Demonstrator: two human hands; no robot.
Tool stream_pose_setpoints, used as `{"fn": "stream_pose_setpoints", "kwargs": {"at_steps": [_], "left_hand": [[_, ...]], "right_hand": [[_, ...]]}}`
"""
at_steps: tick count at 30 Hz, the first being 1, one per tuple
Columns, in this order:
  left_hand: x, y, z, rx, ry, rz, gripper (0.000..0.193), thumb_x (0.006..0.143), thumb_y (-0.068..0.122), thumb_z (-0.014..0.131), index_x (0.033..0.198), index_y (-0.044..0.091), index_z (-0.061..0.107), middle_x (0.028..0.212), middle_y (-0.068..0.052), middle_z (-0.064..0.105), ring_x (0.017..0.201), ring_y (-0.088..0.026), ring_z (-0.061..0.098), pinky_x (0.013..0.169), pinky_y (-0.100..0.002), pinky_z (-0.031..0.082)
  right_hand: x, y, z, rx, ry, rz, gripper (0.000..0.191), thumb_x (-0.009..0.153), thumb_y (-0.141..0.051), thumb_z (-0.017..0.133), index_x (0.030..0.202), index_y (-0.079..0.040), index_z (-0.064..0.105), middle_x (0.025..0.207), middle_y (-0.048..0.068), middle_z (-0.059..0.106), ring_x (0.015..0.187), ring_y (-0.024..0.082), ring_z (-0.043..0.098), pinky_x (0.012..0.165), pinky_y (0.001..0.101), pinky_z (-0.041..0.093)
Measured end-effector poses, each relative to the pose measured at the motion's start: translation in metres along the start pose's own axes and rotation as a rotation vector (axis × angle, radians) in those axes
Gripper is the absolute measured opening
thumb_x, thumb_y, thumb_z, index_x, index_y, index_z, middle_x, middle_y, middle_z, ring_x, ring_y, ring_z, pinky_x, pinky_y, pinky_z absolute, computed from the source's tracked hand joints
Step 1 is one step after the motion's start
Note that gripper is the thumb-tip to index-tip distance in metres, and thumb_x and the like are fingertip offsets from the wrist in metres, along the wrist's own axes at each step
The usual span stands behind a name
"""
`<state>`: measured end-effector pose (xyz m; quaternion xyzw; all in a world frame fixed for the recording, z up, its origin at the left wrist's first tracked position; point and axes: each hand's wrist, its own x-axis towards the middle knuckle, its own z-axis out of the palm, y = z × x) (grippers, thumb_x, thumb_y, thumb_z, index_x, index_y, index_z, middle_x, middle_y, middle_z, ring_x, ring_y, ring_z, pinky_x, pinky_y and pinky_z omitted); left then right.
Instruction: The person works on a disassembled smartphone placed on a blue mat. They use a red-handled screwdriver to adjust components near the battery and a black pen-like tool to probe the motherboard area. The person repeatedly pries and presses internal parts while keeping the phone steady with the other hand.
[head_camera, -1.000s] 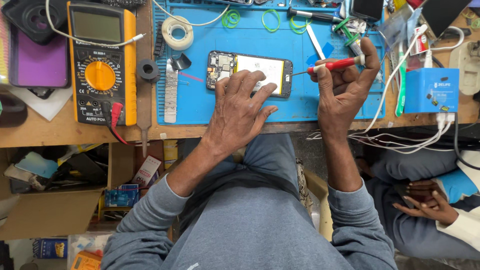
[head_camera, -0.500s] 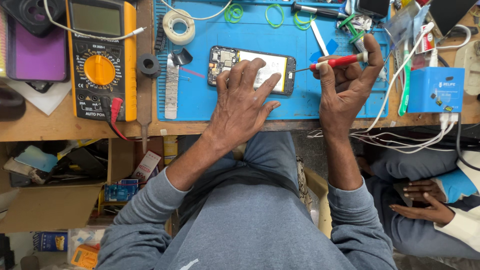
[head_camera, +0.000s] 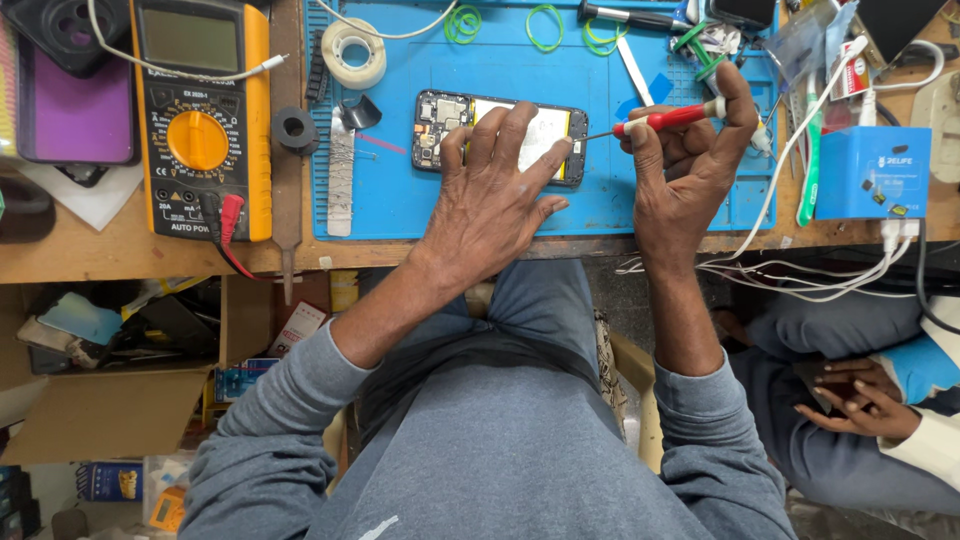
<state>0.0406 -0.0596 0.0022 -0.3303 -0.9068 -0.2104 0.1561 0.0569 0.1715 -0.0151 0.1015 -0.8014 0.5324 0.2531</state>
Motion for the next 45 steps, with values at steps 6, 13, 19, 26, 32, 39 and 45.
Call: {"fn": "stream_pose_setpoints", "kwargs": {"at_steps": [6,13,19,26,32,39,45], "left_hand": [[0.0,0.002,0.004,0.086,0.014,0.02,0.06,0.099,0.064,0.061,0.143,0.024,0.062,0.152,-0.016,0.036,0.141,-0.029,0.03,0.112,-0.052,0.023],[0.001,0.003,0.005,0.094,-0.01,0.015,0.061,0.101,0.067,0.058,0.144,0.025,0.061,0.149,-0.016,0.037,0.141,-0.029,0.03,0.112,-0.053,0.022],[0.0,0.003,0.005,0.11,-0.018,0.009,0.06,0.101,0.067,0.057,0.145,0.025,0.06,0.15,-0.016,0.037,0.141,-0.029,0.03,0.111,-0.053,0.023],[-0.003,0.002,0.003,0.078,-0.002,0.014,0.061,0.102,0.062,0.06,0.148,0.022,0.058,0.152,-0.014,0.037,0.142,-0.029,0.031,0.112,-0.052,0.024],[-0.001,0.002,-0.001,0.0,-0.032,-0.037,0.064,0.099,0.051,0.067,0.147,0.008,0.057,0.152,-0.013,0.045,0.144,-0.028,0.034,0.112,-0.051,0.024],[-0.003,0.0,-0.003,-0.02,-0.032,-0.034,0.062,0.099,0.046,0.068,0.144,0.005,0.056,0.15,-0.014,0.05,0.146,-0.028,0.037,0.114,-0.054,0.023],[-0.008,0.0,-0.005,-0.071,-0.035,-0.044,0.061,0.098,0.044,0.068,0.144,0.004,0.056,0.15,-0.015,0.05,0.145,-0.029,0.038,0.114,-0.054,0.024]], "right_hand": [[0.001,-0.003,-0.001,-0.005,0.009,0.005,0.064,0.124,-0.008,0.071,0.162,-0.018,0.02,0.113,0.015,0.077,0.103,0.021,0.081,0.094,0.0313,0.069],[0.004,-0.007,-0.003,0.003,0.037,0.015,0.062,0.122,-0.007,0.069,0.159,-0.016,0.02,0.112,0.016,0.077,0.103,0.022,0.08,0.094,0.0319,0.068],[0.005,-0.008,-0.002,-0.023,0.018,-0.003,0.063,0.122,-0.007,0.07,0.159,-0.016,0.02,0.111,0.015,0.077,0.102,0.021,0.08,0.093,0.031,0.069],[0.002,-0.009,-0.002,-0.076,0.01,-0.018,0.064,0.123,-0.008,0.071,0.16,-0.016,0.02,0.11,0.014,0.077,0.099,0.018,0.079,0.087,0.0253,0.064],[0.0,-0.013,0.001,-0.174,0.005,-0.098,0.065,0.123,-0.009,0.074,0.162,-0.018,0.022,0.114,0.013,0.077,0.098,0.016,0.075,0.086,0.0235,0.06],[0.019,-0.034,0.003,-0.281,-0.149,-0.237,0.066,0.12,-0.005,0.075,0.16,-0.021,0.026,0.114,0.012,0.074,0.105,0.019,0.077,0.093,0.0294,0.066],[0.048,-0.059,-0.001,-0.381,-0.309,-0.317,0.057,0.113,0.001,0.077,0.154,-0.013,0.04,0.119,0.012,0.073,0.108,0.02,0.077,0.092,0.0294,0.066]]}}
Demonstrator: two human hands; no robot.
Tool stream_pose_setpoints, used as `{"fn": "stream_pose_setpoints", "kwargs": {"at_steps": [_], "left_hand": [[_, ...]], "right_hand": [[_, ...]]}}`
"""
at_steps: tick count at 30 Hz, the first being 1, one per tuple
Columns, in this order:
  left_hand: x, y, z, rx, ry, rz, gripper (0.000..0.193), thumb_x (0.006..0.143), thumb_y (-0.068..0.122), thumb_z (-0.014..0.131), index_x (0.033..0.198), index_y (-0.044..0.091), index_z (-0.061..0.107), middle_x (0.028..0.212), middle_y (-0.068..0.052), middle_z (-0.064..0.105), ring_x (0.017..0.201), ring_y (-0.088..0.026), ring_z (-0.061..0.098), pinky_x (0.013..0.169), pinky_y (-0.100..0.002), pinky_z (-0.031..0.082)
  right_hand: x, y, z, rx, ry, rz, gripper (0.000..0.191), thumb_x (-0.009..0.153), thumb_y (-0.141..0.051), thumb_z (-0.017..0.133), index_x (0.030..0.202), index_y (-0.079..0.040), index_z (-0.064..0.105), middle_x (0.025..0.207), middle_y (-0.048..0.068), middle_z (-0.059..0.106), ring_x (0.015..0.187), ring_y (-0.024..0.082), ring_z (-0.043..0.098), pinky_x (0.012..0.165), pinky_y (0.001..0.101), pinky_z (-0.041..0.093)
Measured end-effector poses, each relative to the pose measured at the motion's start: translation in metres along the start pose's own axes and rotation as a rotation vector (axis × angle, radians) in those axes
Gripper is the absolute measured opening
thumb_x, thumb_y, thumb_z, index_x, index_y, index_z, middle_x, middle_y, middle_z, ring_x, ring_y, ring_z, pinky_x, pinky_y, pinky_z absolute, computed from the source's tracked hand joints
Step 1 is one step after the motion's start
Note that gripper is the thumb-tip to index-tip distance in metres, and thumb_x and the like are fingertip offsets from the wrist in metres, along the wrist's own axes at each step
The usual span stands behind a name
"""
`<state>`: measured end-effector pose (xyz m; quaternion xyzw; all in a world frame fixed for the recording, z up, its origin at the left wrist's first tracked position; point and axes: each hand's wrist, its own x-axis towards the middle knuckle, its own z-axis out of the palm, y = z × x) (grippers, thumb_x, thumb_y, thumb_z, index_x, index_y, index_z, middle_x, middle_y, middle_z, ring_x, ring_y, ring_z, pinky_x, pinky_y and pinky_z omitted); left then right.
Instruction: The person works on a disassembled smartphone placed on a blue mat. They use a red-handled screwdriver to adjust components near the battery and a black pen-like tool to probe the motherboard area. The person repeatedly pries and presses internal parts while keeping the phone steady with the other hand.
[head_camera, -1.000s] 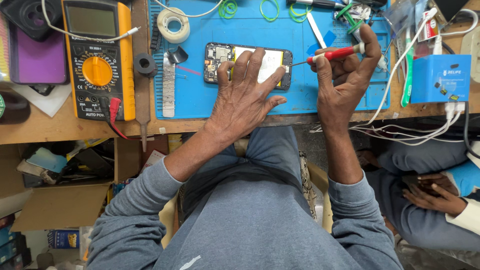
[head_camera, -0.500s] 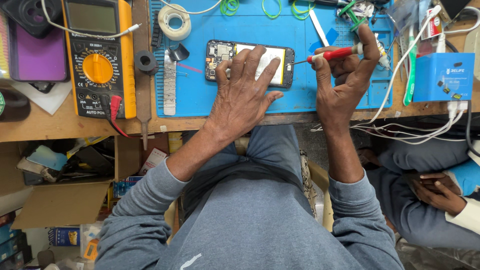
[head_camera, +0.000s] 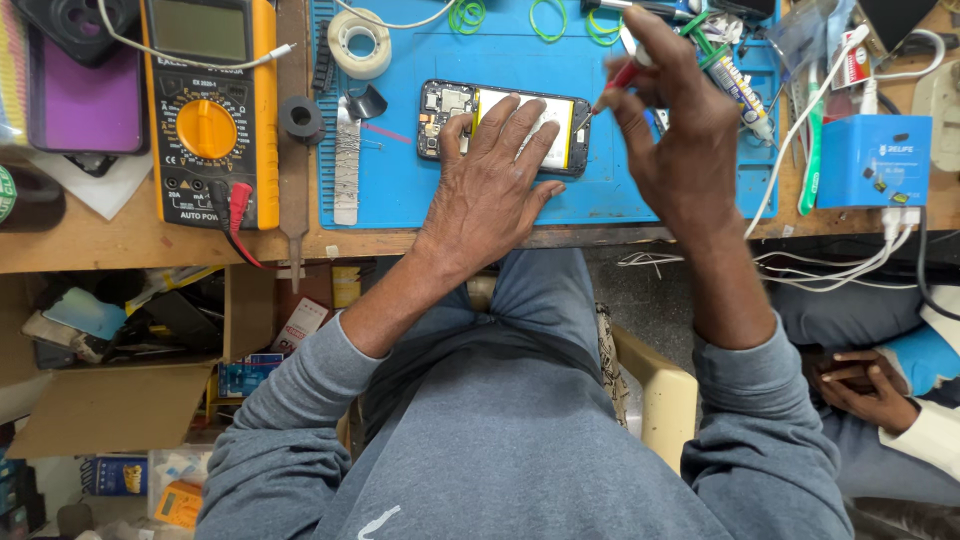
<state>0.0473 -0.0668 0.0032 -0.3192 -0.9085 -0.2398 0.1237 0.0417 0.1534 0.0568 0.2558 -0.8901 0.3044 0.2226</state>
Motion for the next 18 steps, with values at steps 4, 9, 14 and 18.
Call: {"fn": "stream_pose_setpoints", "kwargs": {"at_steps": [4,9,14,18], "left_hand": [[0.0,0.0,-0.003,-0.005,-0.004,-0.01,0.061,0.098,0.043,0.068,0.144,0.005,0.055,0.152,-0.015,0.049,0.147,-0.03,0.036,0.116,-0.056,0.022],[-0.004,0.002,-0.007,-0.019,0.021,0.013,0.064,0.097,0.041,0.068,0.147,0.004,0.053,0.155,-0.013,0.048,0.15,-0.031,0.032,0.12,-0.057,0.017],[-0.005,0.003,-0.008,-0.043,0.002,0.004,0.065,0.098,0.041,0.069,0.148,0.004,0.052,0.155,-0.013,0.048,0.152,-0.031,0.032,0.122,-0.057,0.015],[-0.005,0.003,-0.01,-0.047,-0.006,0.011,0.066,0.097,0.041,0.069,0.147,0.003,0.051,0.155,-0.014,0.048,0.151,-0.032,0.032,0.12,-0.057,0.016]], "right_hand": [[0.019,-0.008,-0.009,0.051,-0.001,-0.013,0.049,0.108,0.004,0.076,0.149,-0.008,0.051,0.119,0.011,0.074,0.109,0.021,0.077,0.094,0.0301,0.065],[0.02,-0.019,-0.009,-0.08,0.05,-0.053,0.044,0.098,-0.004,0.086,0.137,-0.01,0.066,0.103,0.013,0.071,0.089,0.021,0.074,0.077,0.0314,0.062],[0.015,-0.022,-0.008,0.001,0.023,-0.079,0.043,0.102,0.004,0.079,0.14,-0.006,0.062,0.107,0.013,0.072,0.096,0.02,0.074,0.086,0.0313,0.063],[0.016,-0.022,-0.007,0.031,0.066,0.035,0.041,0.104,0.002,0.083,0.139,-0.007,0.063,0.104,0.011,0.073,0.095,0.019,0.074,0.081,0.0295,0.061]]}}
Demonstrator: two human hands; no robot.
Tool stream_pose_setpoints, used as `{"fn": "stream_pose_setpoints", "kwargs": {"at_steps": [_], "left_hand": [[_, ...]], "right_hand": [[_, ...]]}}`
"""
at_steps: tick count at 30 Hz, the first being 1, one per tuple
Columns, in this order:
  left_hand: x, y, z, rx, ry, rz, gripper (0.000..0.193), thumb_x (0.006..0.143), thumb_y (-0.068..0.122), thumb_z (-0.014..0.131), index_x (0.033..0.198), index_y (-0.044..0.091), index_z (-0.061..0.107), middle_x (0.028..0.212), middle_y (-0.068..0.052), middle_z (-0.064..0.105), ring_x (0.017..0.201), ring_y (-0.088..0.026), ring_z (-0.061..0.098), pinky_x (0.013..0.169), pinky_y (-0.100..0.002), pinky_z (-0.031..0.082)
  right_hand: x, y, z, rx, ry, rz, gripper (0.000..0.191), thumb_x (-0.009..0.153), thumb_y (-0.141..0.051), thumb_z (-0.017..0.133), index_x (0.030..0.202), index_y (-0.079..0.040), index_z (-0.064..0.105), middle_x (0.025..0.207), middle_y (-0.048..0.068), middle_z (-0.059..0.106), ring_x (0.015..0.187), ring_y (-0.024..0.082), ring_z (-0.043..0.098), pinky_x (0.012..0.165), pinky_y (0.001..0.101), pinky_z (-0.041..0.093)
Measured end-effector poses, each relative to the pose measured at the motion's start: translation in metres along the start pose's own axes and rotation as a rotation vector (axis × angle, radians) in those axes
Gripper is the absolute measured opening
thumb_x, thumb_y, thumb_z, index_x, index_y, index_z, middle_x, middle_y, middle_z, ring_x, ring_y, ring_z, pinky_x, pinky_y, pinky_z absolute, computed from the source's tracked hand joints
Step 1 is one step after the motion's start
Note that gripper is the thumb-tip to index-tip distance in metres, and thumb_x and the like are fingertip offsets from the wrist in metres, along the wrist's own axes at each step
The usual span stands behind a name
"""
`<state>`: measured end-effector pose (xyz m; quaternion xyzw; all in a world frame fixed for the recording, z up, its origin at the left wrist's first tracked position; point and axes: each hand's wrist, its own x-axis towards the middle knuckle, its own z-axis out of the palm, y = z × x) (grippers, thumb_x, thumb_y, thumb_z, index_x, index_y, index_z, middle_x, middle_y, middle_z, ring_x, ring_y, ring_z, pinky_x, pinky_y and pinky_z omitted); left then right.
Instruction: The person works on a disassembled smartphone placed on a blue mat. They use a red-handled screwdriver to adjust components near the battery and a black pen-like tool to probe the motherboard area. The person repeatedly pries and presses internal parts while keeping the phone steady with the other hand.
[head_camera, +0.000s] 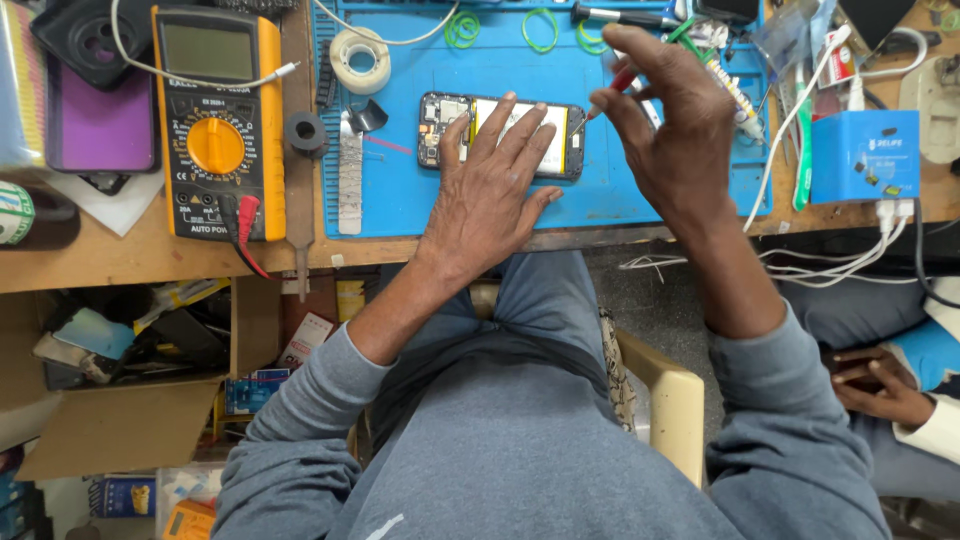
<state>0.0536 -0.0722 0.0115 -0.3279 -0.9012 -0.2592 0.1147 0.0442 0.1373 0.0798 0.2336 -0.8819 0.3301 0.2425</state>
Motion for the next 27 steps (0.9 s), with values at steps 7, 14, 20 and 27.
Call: {"fn": "stream_pose_setpoints", "kwargs": {"at_steps": [7,14,20,27], "left_hand": [[0.0016,0.0003,-0.0035,-0.013,0.003,-0.009,0.064,0.097,0.038,0.07,0.146,0.002,0.052,0.155,-0.014,0.047,0.15,-0.032,0.033,0.121,-0.057,0.017],[0.0024,-0.0015,-0.0046,-0.013,0.011,-0.001,0.063,0.097,0.038,0.07,0.146,0.002,0.053,0.156,-0.014,0.047,0.151,-0.032,0.033,0.121,-0.056,0.017],[0.0033,-0.0007,-0.0056,-0.004,0.012,-0.002,0.062,0.097,0.037,0.07,0.146,0.002,0.053,0.156,-0.014,0.047,0.151,-0.031,0.033,0.121,-0.056,0.017],[0.0019,0.0002,-0.005,-0.007,0.009,-0.007,0.063,0.096,0.037,0.07,0.145,0.001,0.054,0.155,-0.015,0.048,0.15,-0.032,0.035,0.12,-0.058,0.018]], "right_hand": [[0.0025,-0.0005,0.0012,0.048,-0.066,-0.06,0.042,0.099,0.008,0.075,0.137,-0.002,0.061,0.115,0.017,0.073,0.11,0.024,0.074,0.082,0.0279,0.062],[0.0054,0.0011,0.004,0.06,-0.098,-0.126,0.045,0.099,0.013,0.071,0.141,0.003,0.057,0.12,0.017,0.074,0.109,0.023,0.075,0.083,0.028,0.061],[0.0034,0.0007,0.0072,0.007,-0.055,-0.116,0.043,0.097,0.013,0.073,0.136,-0.001,0.061,0.116,0.018,0.075,0.103,0.025,0.076,0.081,0.0308,0.062],[0.0018,0.0034,0.0046,0.017,-0.051,-0.048,0.042,0.102,0.013,0.073,0.138,-0.005,0.062,0.109,0.012,0.077,0.102,0.021,0.079,0.09,0.031,0.065]]}}
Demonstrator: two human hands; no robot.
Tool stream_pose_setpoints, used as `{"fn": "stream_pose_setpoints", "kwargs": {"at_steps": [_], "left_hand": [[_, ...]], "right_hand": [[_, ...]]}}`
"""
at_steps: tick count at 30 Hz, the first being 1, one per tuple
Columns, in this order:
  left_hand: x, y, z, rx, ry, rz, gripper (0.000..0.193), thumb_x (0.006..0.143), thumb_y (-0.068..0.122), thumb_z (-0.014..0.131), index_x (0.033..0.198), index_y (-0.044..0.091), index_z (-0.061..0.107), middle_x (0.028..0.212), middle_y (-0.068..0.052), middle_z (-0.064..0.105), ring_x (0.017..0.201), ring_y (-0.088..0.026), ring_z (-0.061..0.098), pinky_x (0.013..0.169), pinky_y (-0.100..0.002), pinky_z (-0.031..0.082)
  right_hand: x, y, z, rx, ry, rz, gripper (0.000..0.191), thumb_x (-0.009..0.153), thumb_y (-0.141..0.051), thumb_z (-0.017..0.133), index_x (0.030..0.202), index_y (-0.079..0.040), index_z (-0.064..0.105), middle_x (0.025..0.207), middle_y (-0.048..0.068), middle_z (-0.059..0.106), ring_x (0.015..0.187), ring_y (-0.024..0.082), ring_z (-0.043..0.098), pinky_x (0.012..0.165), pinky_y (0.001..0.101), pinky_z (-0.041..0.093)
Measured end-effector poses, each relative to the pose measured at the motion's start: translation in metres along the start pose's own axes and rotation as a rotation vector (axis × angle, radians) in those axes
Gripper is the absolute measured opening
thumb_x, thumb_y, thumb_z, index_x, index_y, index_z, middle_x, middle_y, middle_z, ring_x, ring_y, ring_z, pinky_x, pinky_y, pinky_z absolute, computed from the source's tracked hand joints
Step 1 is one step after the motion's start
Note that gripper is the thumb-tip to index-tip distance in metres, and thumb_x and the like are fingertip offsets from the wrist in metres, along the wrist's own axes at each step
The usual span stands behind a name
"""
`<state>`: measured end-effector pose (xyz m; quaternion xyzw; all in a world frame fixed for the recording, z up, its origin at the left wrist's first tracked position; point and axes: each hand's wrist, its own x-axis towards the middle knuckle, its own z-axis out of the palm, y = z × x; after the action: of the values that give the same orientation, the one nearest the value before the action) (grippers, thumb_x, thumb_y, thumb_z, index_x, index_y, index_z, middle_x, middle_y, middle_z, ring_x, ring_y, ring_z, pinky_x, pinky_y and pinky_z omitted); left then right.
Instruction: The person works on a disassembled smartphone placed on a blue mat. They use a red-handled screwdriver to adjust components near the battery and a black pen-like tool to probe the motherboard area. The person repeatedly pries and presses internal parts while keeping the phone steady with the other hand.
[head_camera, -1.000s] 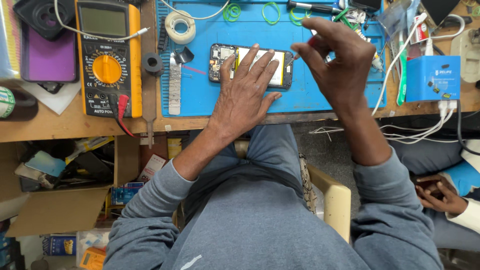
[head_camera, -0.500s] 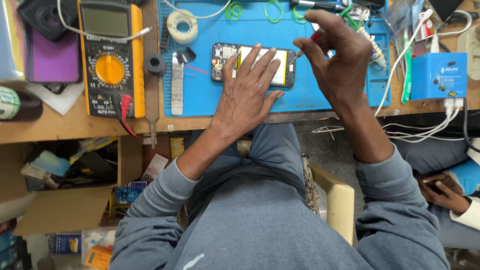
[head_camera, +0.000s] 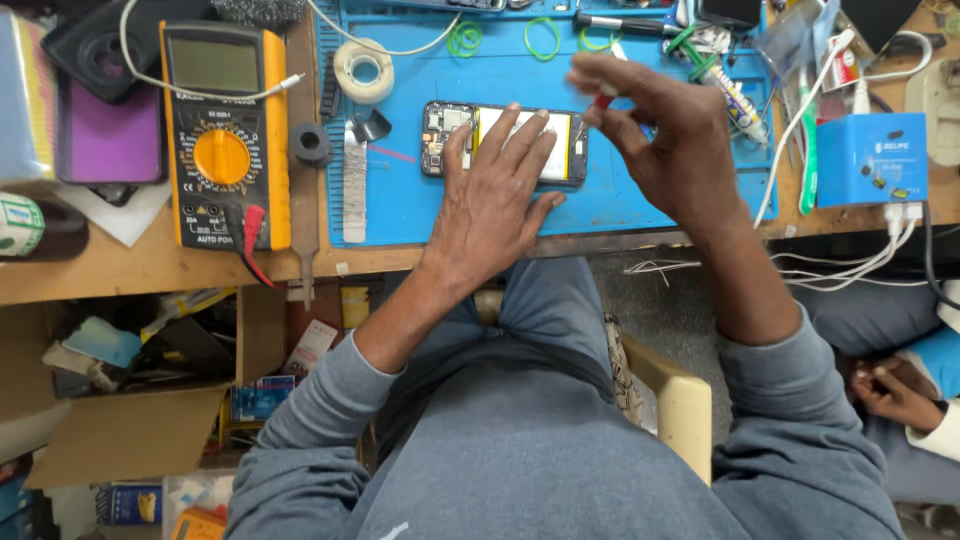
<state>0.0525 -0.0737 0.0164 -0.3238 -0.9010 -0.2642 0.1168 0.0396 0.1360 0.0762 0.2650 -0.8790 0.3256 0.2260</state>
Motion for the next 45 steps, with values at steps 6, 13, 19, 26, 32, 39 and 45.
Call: {"fn": "stream_pose_setpoints", "kwargs": {"at_steps": [6,13,19,26,32,39,45], "left_hand": [[-0.002,-0.001,0.003,0.019,0.004,0.01,0.064,0.096,0.038,0.071,0.146,0.002,0.053,0.156,-0.013,0.048,0.149,-0.03,0.035,0.12,-0.058,0.019],[-0.004,0.002,0.005,0.022,-0.003,-0.005,0.061,0.096,0.039,0.07,0.144,0.003,0.054,0.156,-0.012,0.048,0.15,-0.029,0.033,0.12,-0.058,0.018],[-0.005,0.005,0.005,0.021,-0.008,-0.006,0.063,0.098,0.039,0.069,0.147,0.002,0.054,0.156,-0.013,0.048,0.151,-0.028,0.033,0.121,-0.057,0.017],[-0.007,0.003,0.007,0.021,-0.004,-0.007,0.063,0.097,0.039,0.07,0.146,0.002,0.054,0.156,-0.013,0.048,0.15,-0.03,0.034,0.12,-0.058,0.019],[-0.012,-0.009,-0.018,0.008,0.059,0.02,0.075,0.093,0.036,0.076,0.154,0.007,0.042,0.161,-0.013,0.042,0.152,-0.033,0.032,0.119,-0.057,0.021],[-0.045,-0.075,-0.075,0.089,-0.071,-0.045,0.099,0.087,0.035,0.081,0.161,0.001,0.024,0.161,-0.018,0.039,0.152,-0.041,0.024,0.12,-0.061,0.015],[-0.047,-0.069,-0.064,0.142,-0.133,-0.099,0.09,0.092,0.038,0.075,0.159,0.0,0.028,0.156,-0.014,0.045,0.154,-0.036,0.021,0.12,-0.066,0.008]], "right_hand": [[-0.002,0.004,0.006,0.04,0.129,0.14,0.038,0.106,0.005,0.085,0.137,-0.007,0.065,0.096,0.009,0.074,0.091,0.016,0.079,0.074,0.0257,0.062],[-0.016,-0.003,0.007,0.064,0.135,0.079,0.034,0.106,0.004,0.085,0.133,-0.005,0.066,0.103,0.01,0.074,0.096,0.015,0.077,0.084,0.0252,0.065],[-0.015,-0.001,0.009,0.056,0.118,0.028,0.042,0.106,0.008,0.079,0.143,-0.005,0.062,0.104,0.011,0.074,0.099,0.017,0.076,0.082,0.0259,0.061],[-0.024,0.001,0.01,0.044,0.067,-0.019,0.043,0.106,0.01,0.072,0.144,-0.003,0.057,0.11,0.013,0.075,0.107,0.018,0.076,0.096,0.0298,0.065],[-0.04,0.003,0.015,0.088,0.209,0.078,0.041,0.107,0.006,0.077,0.143,0.0,0.06,0.107,0.012,0.075,0.099,0.016,0.076,0.088,0.0268,0.064],[-0.048,0.012,-0.017,0.542,0.428,0.308,0.032,0.122,-0.001,0.061,0.148,0.0,0.043,0.097,0.012,0.065,0.078,0.02,0.065,0.066,0.0282,0.05],[-0.036,0.015,-0.015,0.47,0.052,0.476,0.043,0.109,0.001,0.065,0.15,0.001,0.051,0.096,0.006,0.067,0.074,0.01,0.057,0.062,0.0217,0.046]]}}
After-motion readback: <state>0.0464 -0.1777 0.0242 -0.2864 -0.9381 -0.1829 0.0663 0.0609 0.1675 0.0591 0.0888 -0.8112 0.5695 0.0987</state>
